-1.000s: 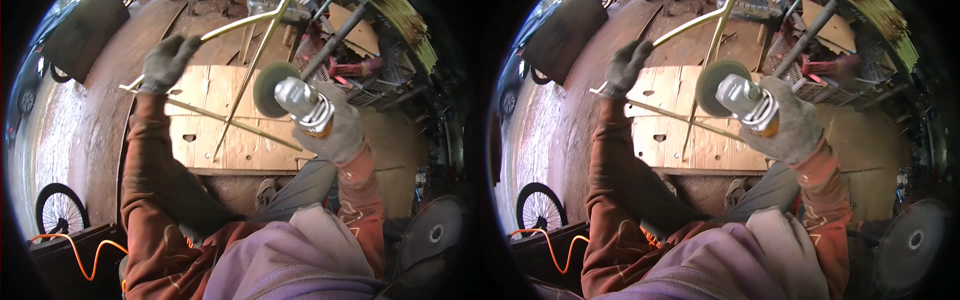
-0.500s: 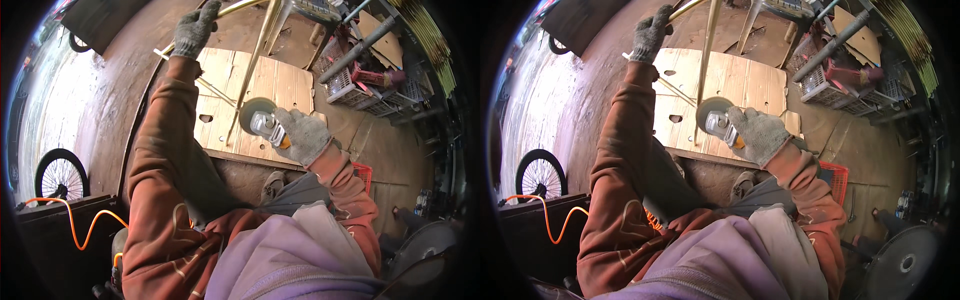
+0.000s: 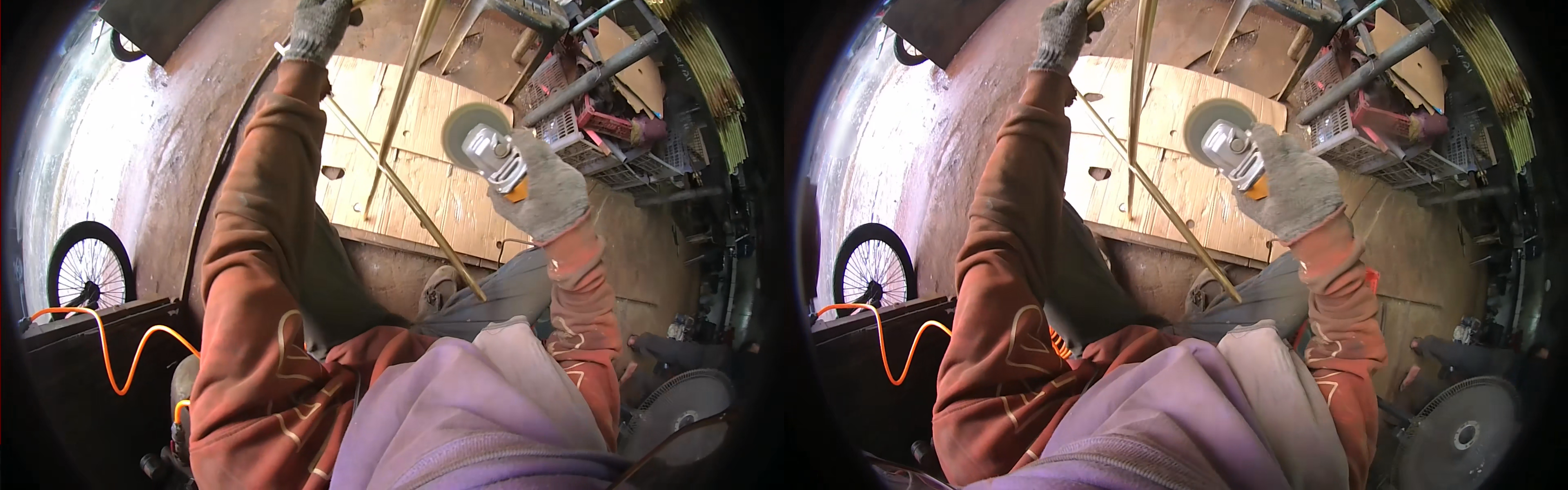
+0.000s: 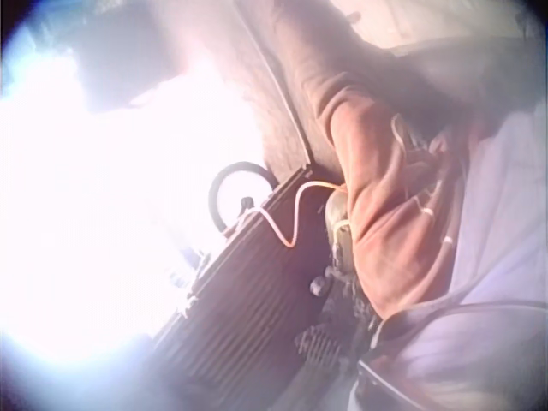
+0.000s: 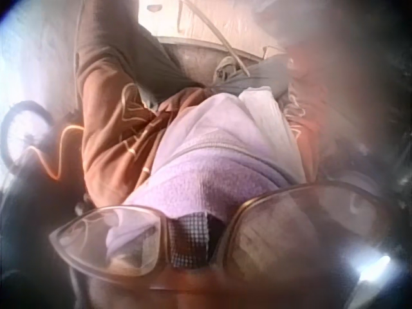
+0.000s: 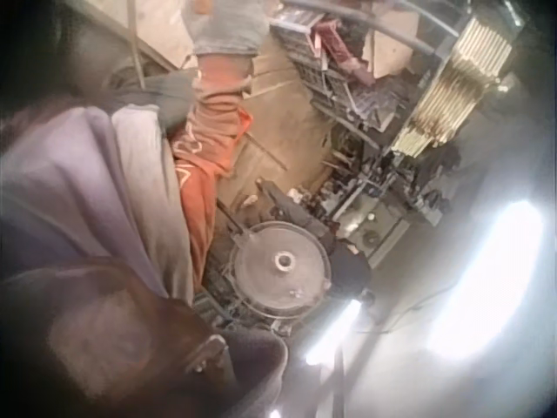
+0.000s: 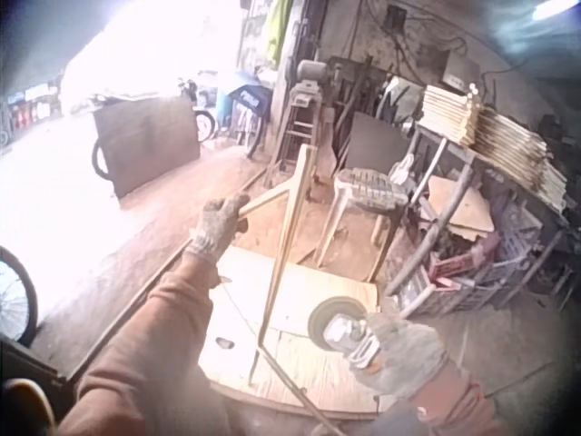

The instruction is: The person uses a handheld angle grinder to smooth and polish the welded joints and surfaces of a gold-colored metal frame while holding it with a gloved hand.

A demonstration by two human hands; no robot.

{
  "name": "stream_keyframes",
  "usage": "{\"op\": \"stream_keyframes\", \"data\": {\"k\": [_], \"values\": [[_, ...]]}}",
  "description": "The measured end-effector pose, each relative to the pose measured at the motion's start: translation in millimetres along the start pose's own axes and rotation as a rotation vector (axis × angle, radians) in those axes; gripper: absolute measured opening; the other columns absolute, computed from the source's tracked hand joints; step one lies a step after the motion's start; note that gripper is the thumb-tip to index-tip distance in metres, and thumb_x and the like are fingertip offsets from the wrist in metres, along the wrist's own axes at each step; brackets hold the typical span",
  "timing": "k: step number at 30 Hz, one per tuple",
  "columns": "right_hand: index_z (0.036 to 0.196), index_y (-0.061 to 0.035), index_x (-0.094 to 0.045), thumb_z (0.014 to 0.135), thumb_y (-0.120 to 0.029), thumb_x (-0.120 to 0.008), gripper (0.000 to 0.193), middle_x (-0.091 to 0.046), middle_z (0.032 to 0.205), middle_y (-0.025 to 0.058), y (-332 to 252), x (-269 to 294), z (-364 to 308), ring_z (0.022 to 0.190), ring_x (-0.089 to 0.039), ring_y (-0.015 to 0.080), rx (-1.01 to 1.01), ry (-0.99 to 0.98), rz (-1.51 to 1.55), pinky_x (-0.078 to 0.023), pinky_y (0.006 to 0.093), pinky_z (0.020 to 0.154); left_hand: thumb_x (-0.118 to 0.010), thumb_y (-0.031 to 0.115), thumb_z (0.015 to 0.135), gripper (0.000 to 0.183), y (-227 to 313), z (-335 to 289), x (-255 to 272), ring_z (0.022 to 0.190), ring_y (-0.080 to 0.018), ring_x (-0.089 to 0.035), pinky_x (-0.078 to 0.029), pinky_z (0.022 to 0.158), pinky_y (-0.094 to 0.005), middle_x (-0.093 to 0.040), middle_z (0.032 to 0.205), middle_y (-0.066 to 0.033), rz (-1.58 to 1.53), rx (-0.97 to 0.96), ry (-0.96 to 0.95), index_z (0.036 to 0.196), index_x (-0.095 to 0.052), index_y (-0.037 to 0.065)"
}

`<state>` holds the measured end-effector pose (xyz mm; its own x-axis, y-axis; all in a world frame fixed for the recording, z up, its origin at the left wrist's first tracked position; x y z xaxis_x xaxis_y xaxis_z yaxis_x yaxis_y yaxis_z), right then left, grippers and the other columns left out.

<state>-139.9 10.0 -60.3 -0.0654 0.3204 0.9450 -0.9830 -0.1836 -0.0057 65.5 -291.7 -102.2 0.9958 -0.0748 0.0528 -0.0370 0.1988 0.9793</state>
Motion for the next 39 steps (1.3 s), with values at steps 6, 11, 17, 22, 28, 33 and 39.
{"op": "stream_keyframes", "data": {"k": [6,11,17,22,28,33,39], "values": [[0.126,-0.0121,-0.049,0.071,-0.034,-0.080,0.068,-0.061,0.091,0.0150,-41.1,-16.1,-5.0,0.079,-0.067,0.0328,0.102,-0.136,0.096,-0.053,0.0436,0.068,-0.054,0.047,0.090,0.049,13.6,-6.4,-13.2,0.070,-0.0208,-0.060,-0.047,0.070,-0.0347,-0.068,0.074,-0.0111,0.096,-0.126,-0.003,0.101,-0.072,0.002],[0.126,-0.0099,-0.049,0.072,-0.037,-0.077,0.067,-0.061,0.093,0.0152,-52.0,-67.5,-2.6,0.081,-0.066,0.0323,0.124,-0.230,0.031,-0.053,0.0420,0.068,-0.057,0.043,0.091,0.041,3.9,6.8,-16.6,0.058,-0.0132,-0.057,-0.045,0.057,-0.0297,-0.063,0.064,-0.0044,0.006,-0.193,-0.022,0.087,-0.073,0.005],[0.126,-0.0086,-0.049,0.069,-0.033,-0.080,0.070,-0.059,0.093,0.0140,-55.9,-19.5,25.9,0.079,-0.065,0.0331,0.180,0.052,0.125,-0.053,0.0425,0.067,-0.061,0.052,0.087,0.051,-4.5,13.2,-2.8,0.061,-0.0160,-0.059,-0.046,0.065,-0.0328,-0.065,0.061,-0.0052,0.071,-0.171,-0.035,0.069,-0.072,0.006],[0.125,-0.0089,-0.049,0.068,-0.030,-0.082,0.069,-0.061,0.094,0.0141,-58.7,2.6,36.1,0.077,-0.066,0.0327,0.152,0.109,0.076,-0.054,0.0416,0.067,-0.060,0.055,0.086,0.051,-1.2,12.9,-10.3,0.062,-0.0182,-0.061,-0.047,0.065,-0.0339,-0.067,0.063,-0.0069,0.167,-0.193,-0.046,0.071,-0.074,0.008],[0.119,-0.0092,-0.048,0.067,-0.033,-0.079,0.066,-0.059,0.091,0.0140,-60.7,-58.0,7.4,0.079,-0.066,0.0327,0.085,-0.136,0.090,-0.053,0.0456,0.067,-0.059,0.055,0.086,0.051,2.9,8.1,-7.0,0.062,-0.0184,-0.061,-0.048,0.065,-0.0347,-0.068,0.063,-0.0063,0.128,-0.213,-0.031,0.071,-0.074,0.009],[0.125,-0.0095,-0.048,0.070,-0.031,-0.078,0.066,-0.058,0.090,0.0142,-56.6,-5.4,23.3,0.077,-0.065,0.0329,0.108,0.117,0.074,-0.053,0.0436,0.065,-0.059,0.055,0.087,0.051,11.0,-4.4,-6.1,0.064,-0.0177,-0.063,-0.048,0.066,-0.0338,-0.068,0.065,-0.0065,0.227,-0.163,-0.032,0.076,-0.075,0.008],[0.124,-0.0088,-0.047,0.069,-0.033,-0.078,0.068,-0.058,0.091,0.0148,-47.0,2.2,29.0,0.077,-0.066,0.0332,0.048,0.111,-0.020,-0.053,0.0431,0.065,-0.057,0.055,0.088,0.051,20.3,-11.8,-11.0,0.065,-0.0188,-0.064,-0.050,0.067,-0.0340,-0.068,0.066,-0.0075,0.291,-0.155,-0.050,0.080,-0.076,0.008]]}}
Point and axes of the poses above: each hand's wrist, its own z-axis towards the middle knuckle, its own x-axis out of the back of the hand, y = z × x, the point moved 8 cm from there along z, towards the middle knuckle
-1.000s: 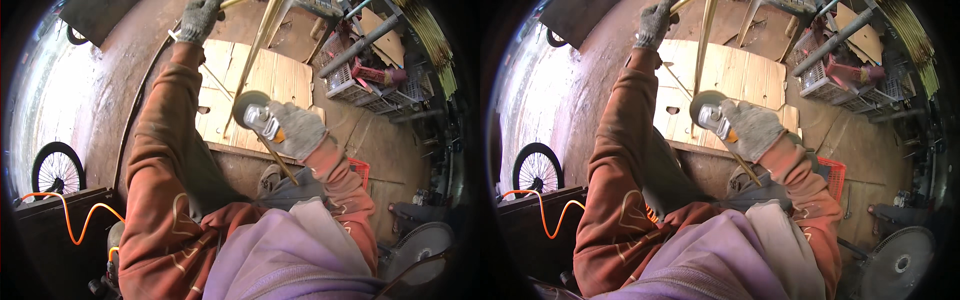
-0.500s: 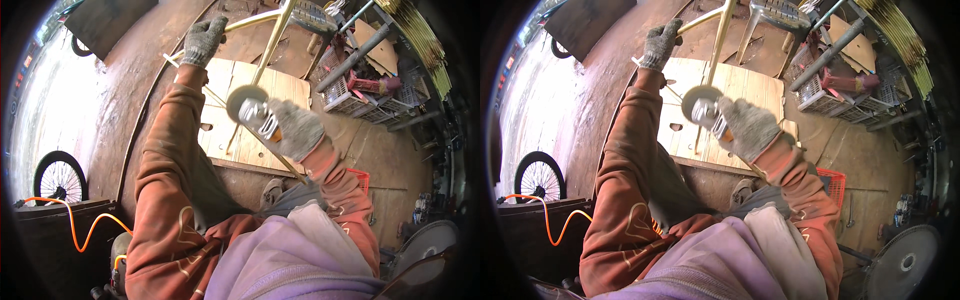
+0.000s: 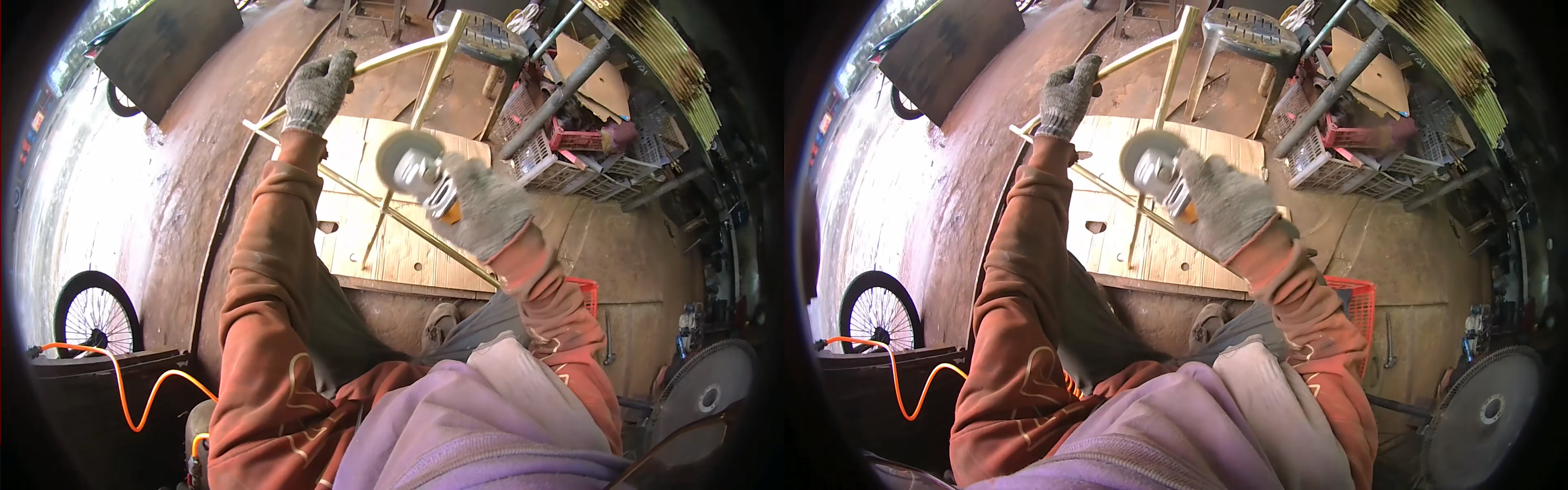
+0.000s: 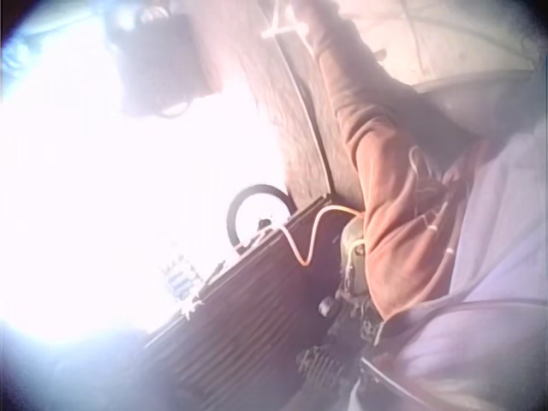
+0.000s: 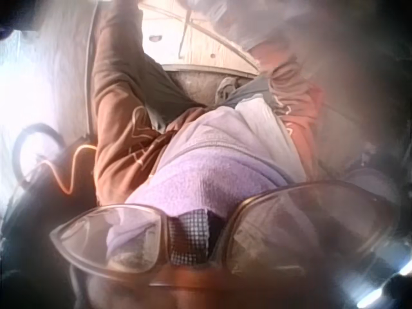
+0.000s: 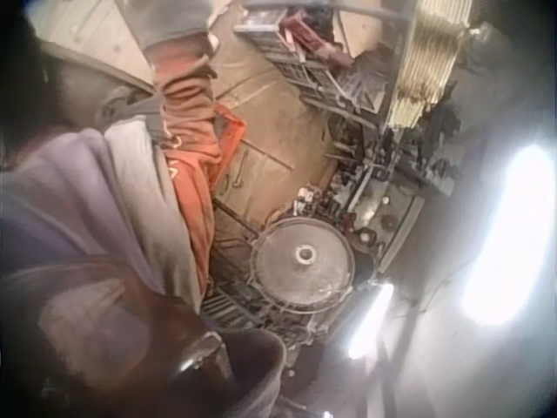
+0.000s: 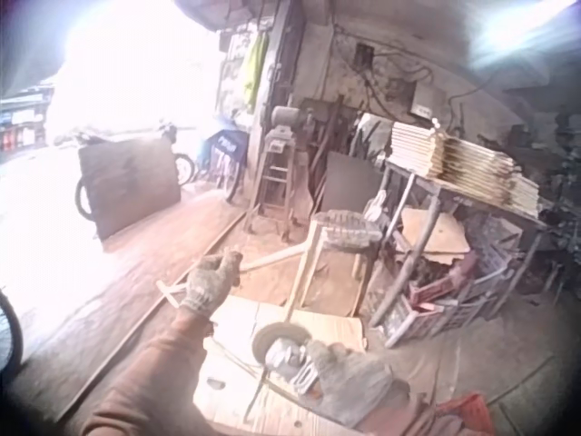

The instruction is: The person uses a handheld angle grinder to smooth and polish the welded joints and surfaces of a gold-colored metal frame while holding it with a gloved hand.

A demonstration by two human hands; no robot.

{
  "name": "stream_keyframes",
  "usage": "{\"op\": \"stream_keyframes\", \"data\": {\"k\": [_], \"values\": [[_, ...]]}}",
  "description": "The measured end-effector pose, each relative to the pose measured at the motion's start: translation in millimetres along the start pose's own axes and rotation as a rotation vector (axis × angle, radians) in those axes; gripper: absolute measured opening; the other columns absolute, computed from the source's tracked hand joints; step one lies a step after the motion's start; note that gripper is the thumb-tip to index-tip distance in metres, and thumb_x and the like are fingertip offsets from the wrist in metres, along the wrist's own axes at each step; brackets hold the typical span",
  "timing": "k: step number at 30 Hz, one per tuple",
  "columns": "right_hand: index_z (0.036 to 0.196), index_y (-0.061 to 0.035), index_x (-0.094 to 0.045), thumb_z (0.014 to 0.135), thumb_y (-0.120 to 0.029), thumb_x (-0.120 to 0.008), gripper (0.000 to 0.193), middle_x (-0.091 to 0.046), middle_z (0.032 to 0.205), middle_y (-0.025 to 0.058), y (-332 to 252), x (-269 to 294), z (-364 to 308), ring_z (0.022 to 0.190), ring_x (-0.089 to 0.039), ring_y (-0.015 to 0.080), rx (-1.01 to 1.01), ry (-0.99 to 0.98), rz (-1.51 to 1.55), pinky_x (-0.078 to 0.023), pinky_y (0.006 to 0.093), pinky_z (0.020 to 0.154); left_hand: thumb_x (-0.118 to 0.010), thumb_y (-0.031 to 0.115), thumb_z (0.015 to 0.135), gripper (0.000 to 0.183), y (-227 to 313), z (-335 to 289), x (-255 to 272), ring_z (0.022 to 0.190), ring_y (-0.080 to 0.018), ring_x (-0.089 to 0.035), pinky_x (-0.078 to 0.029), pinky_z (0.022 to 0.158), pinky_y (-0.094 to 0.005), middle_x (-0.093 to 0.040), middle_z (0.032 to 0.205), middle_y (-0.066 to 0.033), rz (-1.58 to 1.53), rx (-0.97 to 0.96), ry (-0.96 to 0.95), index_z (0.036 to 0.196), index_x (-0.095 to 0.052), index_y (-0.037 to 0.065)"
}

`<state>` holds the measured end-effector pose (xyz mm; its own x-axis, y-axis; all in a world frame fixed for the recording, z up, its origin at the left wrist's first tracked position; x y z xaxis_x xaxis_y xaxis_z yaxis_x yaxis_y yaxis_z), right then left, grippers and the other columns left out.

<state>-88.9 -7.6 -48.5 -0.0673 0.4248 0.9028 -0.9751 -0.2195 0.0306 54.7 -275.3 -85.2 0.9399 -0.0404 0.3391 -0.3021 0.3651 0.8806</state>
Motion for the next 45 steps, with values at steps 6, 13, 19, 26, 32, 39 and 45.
{"op": "stream_keyframes", "data": {"k": [6,13,19,26,32,39,45], "values": [[0.124,-0.0093,-0.046,0.070,-0.034,-0.077,0.067,-0.059,0.090,0.0158,-2.3,-36.4,-16.8,0.078,-0.066,0.0338,-0.031,-0.169,0.084,-0.054,0.0454,0.066,-0.057,0.056,0.089,0.053,5.6,-1.6,-0.2,0.065,-0.0183,-0.064,-0.049,0.067,-0.0336,-0.068,0.066,-0.0070,0.006,0.000,0.011,0.078,-0.075,0.007],[0.124,-0.0117,-0.048,0.074,-0.028,-0.078,0.060,-0.063,0.098,0.0146,18.9,38.2,19.5,0.078,-0.066,0.0372,-0.026,0.165,-0.056,-0.054,0.0436,0.067,-0.055,0.056,0.089,0.052,6.6,-3.1,3.7,0.069,-0.0214,-0.067,-0.050,0.070,-0.0352,-0.069,0.068,-0.0076,0.081,0.026,0.007,0.082,-0.076,0.010],[0.124,-0.0068,-0.043,0.072,-0.036,-0.076,0.068,-0.060,0.091,0.0170,7.4,-19.2,-9.6,0.078,-0.067,0.0349,-0.030,-0.139,-0.013,-0.054,0.0449,0.064,-0.055,0.057,0.089,0.051,5.8,-2.5,-4.5,0.071,-0.0241,-0.067,-0.050,0.072,-0.0360,-0.069,0.069,-0.0076,0.076,0.000,0.012,0.084,-0.077,0.012],[0.126,-0.0096,-0.044,0.074,-0.034,-0.077,0.066,-0.063,0.104,0.0180,18.8,28.1,18.2,0.083,-0.069,0.0343,-0.068,0.075,0.009,-0.057,0.0426,0.069,-0.056,0.062,0.086,0.056,12.5,-9.5,4.5,0.069,-0.0203,-0.065,-0.050,0.071,-0.0350,-0.068,0.067,-0.0070,0.077,-0.012,0.028,0.080,-0.075,0.010],[0.127,-0.0106,-0.044,0.075,-0.030,-0.078,0.065,-0.062,0.112,0.0199,13.3,16.4,18.4,0.088,-0.070,0.0348,0.027,0.035,0.001,-0.059,0.0419,0.075,-0.058,0.050,0.093,0.049,24.8,-13.9,2.7,0.059,-0.0138,-0.058,-0.046,0.059,-0.0320,-0.064,0.061,-0.0035,-0.094,-0.036,0.044,0.072,-0.069,0.006],[0.125,-0.0080,-0.044,0.072,-0.037,-0.076,0.068,-0.060,0.094,0.0162,-9.5,-61.6,-18.0,0.080,-0.068,0.0331,-0.038,-0.301,0.001,-0.055,0.0434,0.066,-0.059,0.047,0.094,0.046,27.3,-19.0,2.9,0.058,-0.0122,-0.056,-0.045,0.057,-0.0315,-0.063,0.060,-0.0020,-0.081,0.010,0.054,0.073,-0.070,0.008],[0.126,-0.0096,-0.046,0.066,-0.036,-0.082,0.075,-0.061,0.097,0.0167,-16.7,-90.8,-31.2,0.084,-0.067,0.0351,-0.090,-0.460,0.055,-0.054,0.0446,0.071,-0.058,0.046,0.094,0.046,20.1,-14.3,3.0,0.058,-0.0129,-0.056,-0.044,0.058,-0.0316,-0.063,0.061,-0.0023,-0.087,0.038,0.043,0.071,-0.069,0.008]]}}
Point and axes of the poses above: each hand's wrist, its own z-axis towards the middle knuckle, its own x-axis out of the back of the hand, y = z × x, the point moved 8 cm from there along z, towards the middle knuckle
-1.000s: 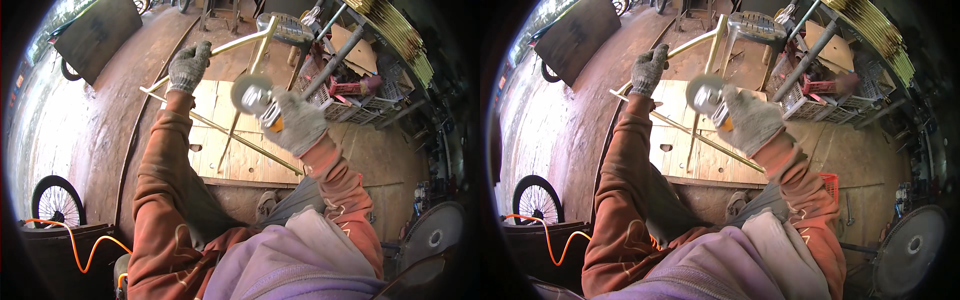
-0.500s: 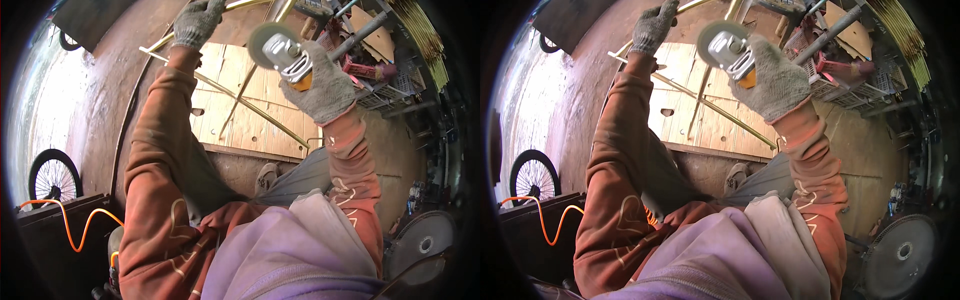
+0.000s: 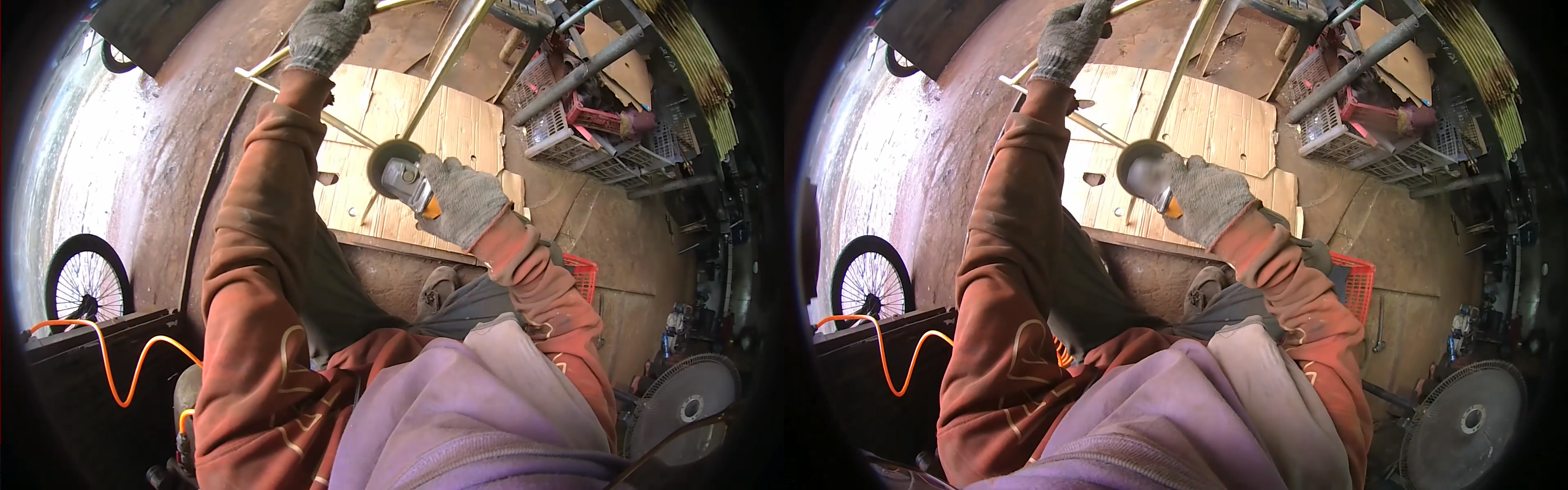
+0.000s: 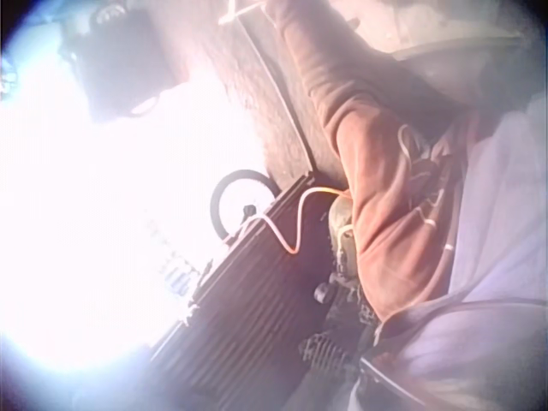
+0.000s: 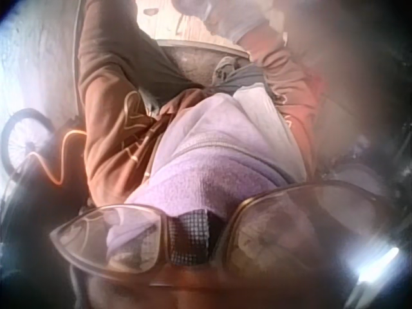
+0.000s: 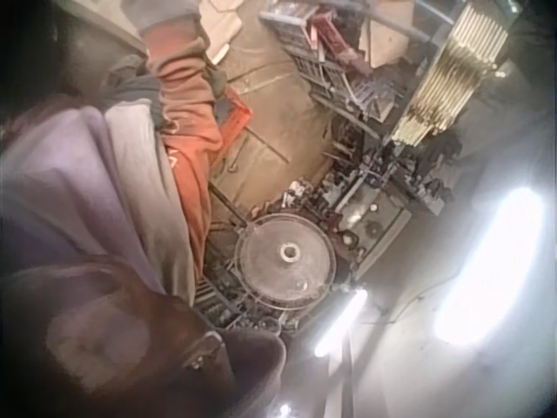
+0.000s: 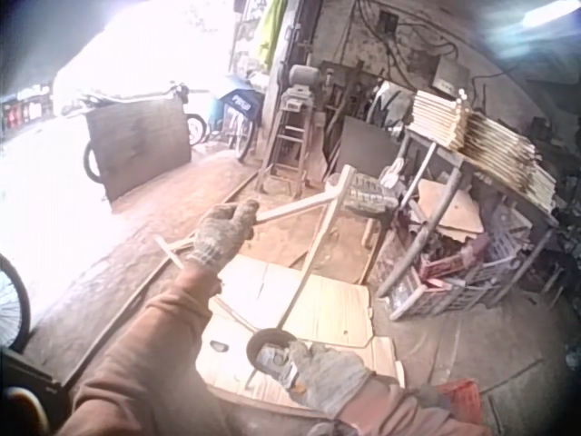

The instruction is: The person uses a handheld angle grinder to smooth and polish the welded joints and surfaces of a gold-colored metal frame while holding it with a gloved hand.

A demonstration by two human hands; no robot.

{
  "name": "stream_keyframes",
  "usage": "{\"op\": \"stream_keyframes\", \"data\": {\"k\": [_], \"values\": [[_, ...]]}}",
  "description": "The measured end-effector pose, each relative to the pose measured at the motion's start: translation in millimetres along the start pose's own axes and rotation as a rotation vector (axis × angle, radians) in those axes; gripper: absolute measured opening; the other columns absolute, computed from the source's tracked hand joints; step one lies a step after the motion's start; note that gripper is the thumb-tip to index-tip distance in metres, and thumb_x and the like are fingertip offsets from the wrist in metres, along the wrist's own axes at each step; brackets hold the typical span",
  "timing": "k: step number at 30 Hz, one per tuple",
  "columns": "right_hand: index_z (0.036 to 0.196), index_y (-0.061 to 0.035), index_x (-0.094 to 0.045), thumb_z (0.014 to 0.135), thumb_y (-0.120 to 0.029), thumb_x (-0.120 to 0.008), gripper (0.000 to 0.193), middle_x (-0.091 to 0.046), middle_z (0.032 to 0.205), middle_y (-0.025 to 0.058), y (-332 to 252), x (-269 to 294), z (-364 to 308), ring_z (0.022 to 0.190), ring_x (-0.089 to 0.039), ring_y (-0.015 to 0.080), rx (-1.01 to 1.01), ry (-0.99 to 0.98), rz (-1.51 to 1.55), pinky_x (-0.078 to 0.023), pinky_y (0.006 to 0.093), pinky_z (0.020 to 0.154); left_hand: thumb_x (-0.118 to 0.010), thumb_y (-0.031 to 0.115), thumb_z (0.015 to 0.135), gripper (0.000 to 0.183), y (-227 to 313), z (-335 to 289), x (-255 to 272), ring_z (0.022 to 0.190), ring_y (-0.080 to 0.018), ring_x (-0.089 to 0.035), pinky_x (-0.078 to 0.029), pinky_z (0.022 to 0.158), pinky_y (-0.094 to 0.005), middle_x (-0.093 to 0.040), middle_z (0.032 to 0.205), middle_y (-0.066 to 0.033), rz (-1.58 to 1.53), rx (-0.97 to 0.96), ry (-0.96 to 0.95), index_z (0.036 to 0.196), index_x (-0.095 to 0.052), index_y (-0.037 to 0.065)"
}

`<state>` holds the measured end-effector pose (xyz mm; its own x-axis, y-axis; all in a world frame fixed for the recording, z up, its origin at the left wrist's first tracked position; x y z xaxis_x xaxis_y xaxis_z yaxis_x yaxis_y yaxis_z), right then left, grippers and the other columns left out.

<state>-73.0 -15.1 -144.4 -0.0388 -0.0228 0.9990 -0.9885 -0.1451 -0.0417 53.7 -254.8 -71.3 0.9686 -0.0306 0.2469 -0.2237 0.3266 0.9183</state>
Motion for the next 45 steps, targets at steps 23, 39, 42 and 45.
{"op": "stream_keyframes", "data": {"k": [23,39,42,45], "values": [[0.126,-0.0093,-0.046,0.070,-0.031,-0.079,0.069,-0.058,0.091,0.0138,3.6,80.1,-20.8,0.075,-0.065,0.0329,0.164,0.409,0.028,-0.052,0.0440,0.065,-0.061,0.041,0.091,0.042,-38.4,32.4,-10.9,0.063,-0.0109,-0.057,-0.045,0.062,-0.0281,-0.064,0.066,-0.0031,-0.121,-0.141,-0.106,0.081,-0.072,0.002],[0.129,-0.0088,-0.045,0.065,-0.030,-0.081,0.077,-0.057,0.091,0.0124,6.6,86.8,-19.8,0.077,-0.065,0.0317,0.279,0.497,0.026,-0.052,0.0417,0.066,-0.059,0.035,0.090,0.037,-22.6,22.2,-4.4,0.059,-0.0122,-0.055,-0.043,0.058,-0.0293,-0.062,0.061,-0.0041,-0.261,-0.095,-0.168,0.075,-0.071,0.003],[0.129,-0.0081,-0.044,0.066,-0.028,-0.080,0.075,-0.057,0.091,0.0126,11.3,126.2,-21.3,0.077,-0.064,0.0329,0.297,0.670,0.076,-0.053,0.0432,0.066,-0.058,0.033,0.090,0.035,-24.1,24.5,-6.1,0.058,-0.0119,-0.055,-0.043,0.057,-0.0290,-0.062,0.062,-0.0039,-0.257,-0.104,-0.198,0.078,-0.071,0.003],[0.126,-0.0087,-0.046,0.072,-0.027,-0.082,0.067,-0.063,0.102,0.0164,6.2,120.8,-19.9,0.078,-0.067,0.0355,0.349,0.611,0.105,-0.056,0.0426,0.065,-0.058,0.032,0.090,0.033,-25.0,25.5,-8.9,0.057,-0.0116,-0.054,-0.042,0.056,-0.0288,-0.061,0.062,-0.0035,-0.250,-0.103,-0.213,0.078,-0.072,0.004]]}}
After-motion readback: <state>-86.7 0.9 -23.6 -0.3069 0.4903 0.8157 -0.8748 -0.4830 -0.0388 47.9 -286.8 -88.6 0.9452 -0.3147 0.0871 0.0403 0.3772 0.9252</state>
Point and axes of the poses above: each hand's wrist, its own z-axis towards the middle knuckle, its own x-axis out of the back of the hand, y = z × x, the point moved 8 cm from there along z, towards the middle knuckle
